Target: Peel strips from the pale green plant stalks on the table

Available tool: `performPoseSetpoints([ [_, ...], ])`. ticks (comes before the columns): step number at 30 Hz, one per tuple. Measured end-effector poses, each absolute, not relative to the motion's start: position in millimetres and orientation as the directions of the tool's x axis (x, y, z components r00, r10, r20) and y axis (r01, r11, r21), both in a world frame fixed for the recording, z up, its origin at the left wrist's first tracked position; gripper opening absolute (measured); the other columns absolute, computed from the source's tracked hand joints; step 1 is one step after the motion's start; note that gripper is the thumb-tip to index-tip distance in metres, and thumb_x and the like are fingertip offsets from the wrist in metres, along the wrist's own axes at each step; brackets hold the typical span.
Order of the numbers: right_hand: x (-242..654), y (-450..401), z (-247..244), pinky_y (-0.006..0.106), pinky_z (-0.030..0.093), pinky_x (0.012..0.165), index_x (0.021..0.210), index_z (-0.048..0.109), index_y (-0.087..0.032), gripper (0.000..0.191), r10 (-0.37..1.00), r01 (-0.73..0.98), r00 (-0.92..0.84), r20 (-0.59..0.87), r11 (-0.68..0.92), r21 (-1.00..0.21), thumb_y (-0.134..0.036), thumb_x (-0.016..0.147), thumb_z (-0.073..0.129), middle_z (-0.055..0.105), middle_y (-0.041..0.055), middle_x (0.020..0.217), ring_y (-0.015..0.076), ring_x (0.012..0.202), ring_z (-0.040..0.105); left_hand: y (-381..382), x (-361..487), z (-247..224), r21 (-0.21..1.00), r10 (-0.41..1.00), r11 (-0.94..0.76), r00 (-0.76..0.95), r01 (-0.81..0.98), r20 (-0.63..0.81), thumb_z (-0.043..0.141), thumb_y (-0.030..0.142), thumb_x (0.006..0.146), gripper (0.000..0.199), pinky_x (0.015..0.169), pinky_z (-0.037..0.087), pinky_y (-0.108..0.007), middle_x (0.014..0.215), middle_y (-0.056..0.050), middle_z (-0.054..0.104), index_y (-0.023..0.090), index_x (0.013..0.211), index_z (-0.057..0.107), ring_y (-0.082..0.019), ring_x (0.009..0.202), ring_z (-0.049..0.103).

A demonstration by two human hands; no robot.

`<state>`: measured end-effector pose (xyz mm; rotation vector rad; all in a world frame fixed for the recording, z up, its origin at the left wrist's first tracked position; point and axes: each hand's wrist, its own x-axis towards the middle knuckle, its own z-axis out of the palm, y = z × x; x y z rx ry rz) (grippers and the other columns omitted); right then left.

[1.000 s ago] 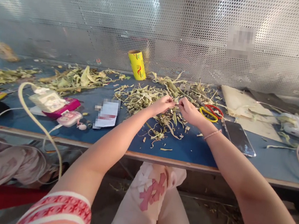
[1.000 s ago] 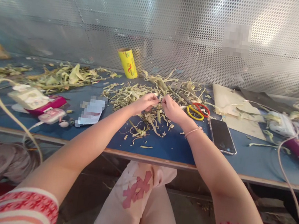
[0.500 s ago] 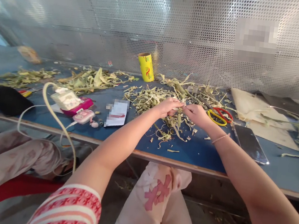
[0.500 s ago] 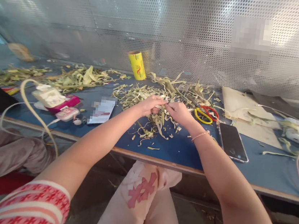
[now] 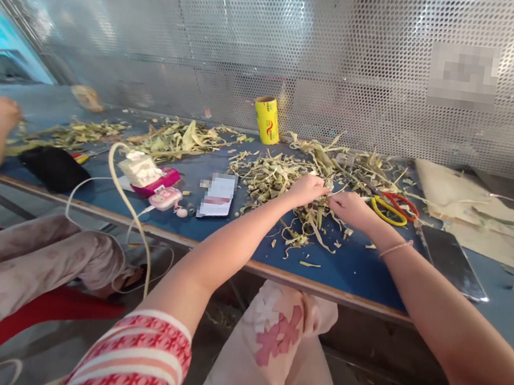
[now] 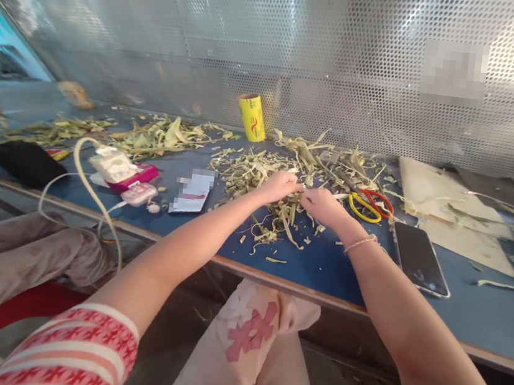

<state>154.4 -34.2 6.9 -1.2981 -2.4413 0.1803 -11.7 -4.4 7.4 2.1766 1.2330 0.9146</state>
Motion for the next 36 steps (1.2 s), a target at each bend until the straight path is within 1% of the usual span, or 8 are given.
performPoseSetpoints([
  [4,155.4,-31.5,5.1,0.027,0.025,0.056,0.052,0.035,-0.020,0.034,0.830,0.818,-0.516,0.212,0.551,-0.165,-0.025,0.086,0.037,0.043,0.0000,0.051,0.0114,0.053,0.039,-8.4,-11.0,6.4,0.435,0.813,-0.575,0.426,0.693,0.397,0.055,0.034,0.082,0.045,0.057,0.024,-0.028,0.048,0.002,0.034,0.019,0.047,0.029,-0.012,0.053,0.037],
  [7,154.6,-30.4,3.4,0.026,0.028,0.058,0.056,0.045,-0.019,0.034,0.835,0.834,-0.524,0.169,0.543,-0.098,-0.026,0.089,0.037,0.054,0.0030,0.058,0.0130,0.057,0.046,-14.7,-10.9,6.8,0.364,0.836,-0.541,0.440,0.758,0.327,0.054,0.035,0.081,0.040,0.056,0.026,-0.029,0.051,-0.001,0.043,0.020,0.049,0.036,-0.015,0.057,0.045],
  [10,156.3,-27.7,-0.9,0.025,0.031,0.060,0.063,0.054,-0.019,0.033,0.856,0.852,-0.501,0.130,0.514,-0.102,-0.027,0.091,0.036,0.061,0.0049,0.066,0.0143,0.063,0.051,-17.4,-11.5,7.0,0.317,0.848,-0.523,0.447,0.791,0.285,0.053,0.037,0.081,0.033,0.056,0.030,-0.029,0.057,-0.005,0.053,0.020,0.053,0.047,-0.019,0.064,0.054],
  [14,160.6,-24.5,-4.5,0.025,0.033,0.061,0.068,0.057,-0.019,0.035,0.864,0.860,-0.479,0.158,0.497,-0.112,-0.032,0.093,0.036,0.063,0.0046,0.069,0.0147,0.065,0.053,-13.4,-15.0,7.1,0.319,0.860,-0.504,0.434,0.802,0.267,0.049,0.043,0.084,0.037,0.056,0.031,-0.028,0.059,-0.006,0.056,0.019,0.056,0.052,-0.019,0.065,0.056],
  [20,157.9,-28.3,-2.3,0.025,0.033,0.063,0.066,0.054,-0.019,0.034,0.874,0.867,-0.463,0.146,0.481,-0.129,-0.030,0.092,0.036,0.063,0.0051,0.071,0.0148,0.067,0.053,-7.9,-19.5,4.9,0.362,0.865,-0.495,0.410,0.790,0.289,0.054,0.037,0.080,0.036,0.052,0.027,-0.028,0.051,-0.002,0.046,0.020,0.050,0.042,-0.015,0.053,0.045],
  [23,158.0,-28.6,-2.1,0.025,0.032,0.061,0.065,0.053,-0.019,0.034,0.876,0.863,-0.459,0.147,0.479,-0.158,-0.031,0.091,0.036,0.062,0.0051,0.070,0.0145,0.066,0.052,-8.2,-20.2,5.9,0.386,0.866,-0.491,0.388,0.781,0.316,0.055,0.035,0.079,0.034,0.052,0.027,-0.028,0.050,0.000,0.045,0.020,0.051,0.042,-0.014,0.051,0.041],
  [30,160.3,-29.4,2.5,0.025,0.029,0.060,0.056,0.047,-0.019,0.033,0.861,0.856,-0.436,0.260,0.487,-0.176,-0.024,0.087,0.038,0.058,0.0032,0.062,0.0123,0.060,0.046,-3.7,-26.1,14.5,0.437,0.883,-0.461,0.350,0.772,0.312,0.046,0.040,0.085,0.046,0.057,0.027,-0.030,0.044,0.000,0.036,0.021,0.044,0.037,-0.015,0.050,0.039],
  [36,152.3,-36.6,11.9,0.024,0.028,0.060,0.055,0.041,-0.018,0.028,0.814,0.804,-0.547,0.193,0.576,-0.151,-0.017,0.083,0.040,0.052,0.0011,0.060,0.0102,0.058,0.041,3.4,-29.8,14.1,0.365,0.845,-0.511,0.379,0.778,0.377,0.050,0.036,0.084,0.045,0.060,0.026,-0.030,0.044,0.000,0.034,0.020,0.043,0.040,-0.015,0.053,0.040],
])
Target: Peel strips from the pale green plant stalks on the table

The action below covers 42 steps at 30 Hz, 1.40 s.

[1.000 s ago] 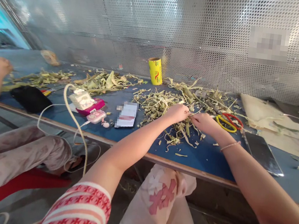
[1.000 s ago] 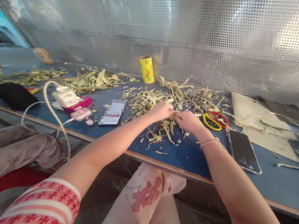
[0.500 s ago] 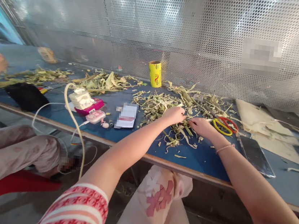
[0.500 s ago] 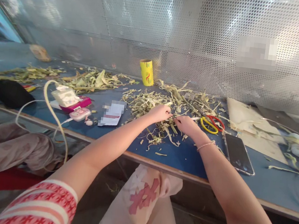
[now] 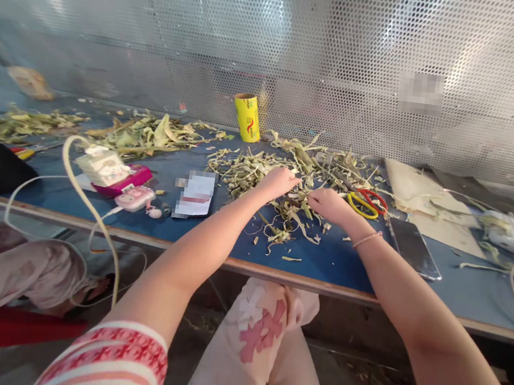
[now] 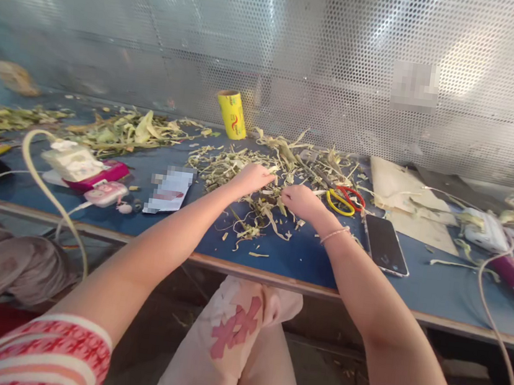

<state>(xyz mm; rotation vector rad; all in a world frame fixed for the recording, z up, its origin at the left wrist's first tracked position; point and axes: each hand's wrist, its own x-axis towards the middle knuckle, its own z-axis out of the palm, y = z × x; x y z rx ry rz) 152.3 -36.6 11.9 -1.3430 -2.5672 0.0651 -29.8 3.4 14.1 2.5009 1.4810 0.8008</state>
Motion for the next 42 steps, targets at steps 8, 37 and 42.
performPoseSetpoints([
  [8,155.8,-33.2,14.9,0.024,0.032,0.064,0.058,0.047,-0.018,0.026,0.769,0.752,-0.633,0.084,0.637,-0.168,-0.018,0.082,0.039,0.052,0.0011,0.063,0.0121,0.064,0.045,1.4,-23.4,10.2,0.208,0.811,-0.527,0.413,0.824,0.414,0.045,0.035,0.089,0.038,0.063,0.034,-0.031,0.058,-0.008,0.057,0.016,0.063,0.064,-0.020,0.064,0.054],
  [37,150.5,-20.1,0.4,0.027,0.045,0.065,0.057,0.039,-0.021,0.041,0.886,0.044,-0.124,0.447,0.455,-0.889,-0.054,0.078,0.052,0.040,-0.0017,0.062,0.0115,0.061,0.044,-13.5,-4.9,0.8,0.960,0.849,-0.264,0.449,-0.094,0.278,0.070,0.041,0.074,0.032,0.077,0.050,-0.033,0.091,-0.007,0.068,0.016,0.089,0.059,-0.017,0.079,0.065],
  [42,169.8,-12.5,9.4,0.029,0.047,0.069,0.063,0.051,-0.019,0.041,0.919,0.378,-0.149,0.366,0.395,-0.838,-0.052,0.085,0.041,0.051,0.0019,0.066,0.0139,0.065,0.049,-3.5,-10.8,1.4,0.974,0.924,-0.218,0.310,-0.057,0.224,0.062,0.035,0.082,0.021,0.072,0.052,-0.032,0.082,-0.006,0.068,0.014,0.079,0.061,-0.015,0.070,0.065],
])
